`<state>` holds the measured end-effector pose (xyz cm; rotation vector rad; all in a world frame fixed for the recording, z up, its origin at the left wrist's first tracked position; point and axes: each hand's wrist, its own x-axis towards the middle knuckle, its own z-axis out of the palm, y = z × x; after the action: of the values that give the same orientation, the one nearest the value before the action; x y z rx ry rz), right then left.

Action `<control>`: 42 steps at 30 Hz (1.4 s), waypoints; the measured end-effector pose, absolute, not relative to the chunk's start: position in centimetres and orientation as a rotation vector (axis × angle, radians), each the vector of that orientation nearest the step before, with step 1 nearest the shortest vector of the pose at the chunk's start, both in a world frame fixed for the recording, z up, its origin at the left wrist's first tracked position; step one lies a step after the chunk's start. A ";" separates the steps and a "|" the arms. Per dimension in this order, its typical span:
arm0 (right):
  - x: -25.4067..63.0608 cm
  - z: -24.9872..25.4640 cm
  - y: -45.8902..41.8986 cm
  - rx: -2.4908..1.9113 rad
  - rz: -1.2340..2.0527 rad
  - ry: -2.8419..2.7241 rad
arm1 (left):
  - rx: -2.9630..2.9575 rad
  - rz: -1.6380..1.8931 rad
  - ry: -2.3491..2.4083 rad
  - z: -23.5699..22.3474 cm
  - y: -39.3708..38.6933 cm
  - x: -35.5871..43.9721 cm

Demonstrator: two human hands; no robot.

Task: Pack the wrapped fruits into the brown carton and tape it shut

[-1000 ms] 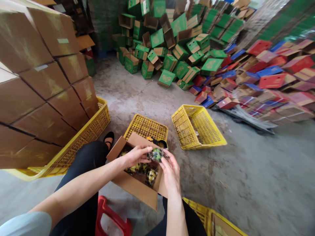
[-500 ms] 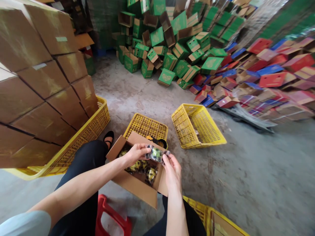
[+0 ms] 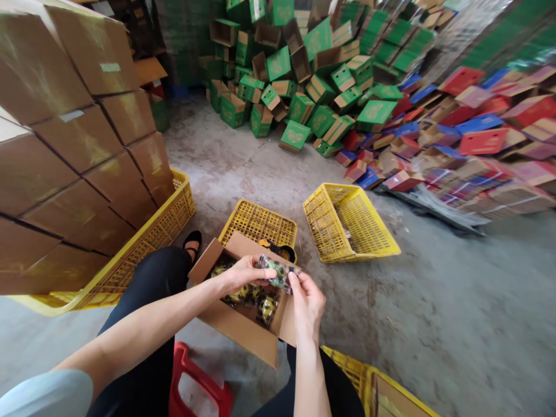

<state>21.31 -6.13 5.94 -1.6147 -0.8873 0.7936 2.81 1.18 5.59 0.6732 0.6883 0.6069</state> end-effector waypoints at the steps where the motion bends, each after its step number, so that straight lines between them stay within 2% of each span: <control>1: 21.2 5.9 -6.1 -1.592 0.822 -0.841 | 0.687 0.615 0.704 5.6 1.2 2.8; 10: 20.3 7.6 -6.2 -1.431 1.217 -0.663 | 0.792 0.757 0.770 5.8 1.4 2.9; 19: 21.2 6.5 -6.2 -1.473 1.017 -0.633 | 0.755 0.668 0.711 5.8 1.2 2.7; 26: 21.8 6.4 -6.3 -1.517 0.775 -1.051 | 0.559 0.537 0.740 6.1 1.2 2.5; 35: 20.7 8.1 -6.6 -1.454 0.909 -1.130 | 0.423 0.711 0.723 5.1 1.8 2.3; 42: 20.7 7.4 -6.3 -1.388 1.050 -0.770 | 0.427 0.818 0.711 5.8 1.8 2.5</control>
<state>20.65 -6.26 7.43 -1.3881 -0.7698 1.0497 2.51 1.79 5.84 0.4271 0.7112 0.8177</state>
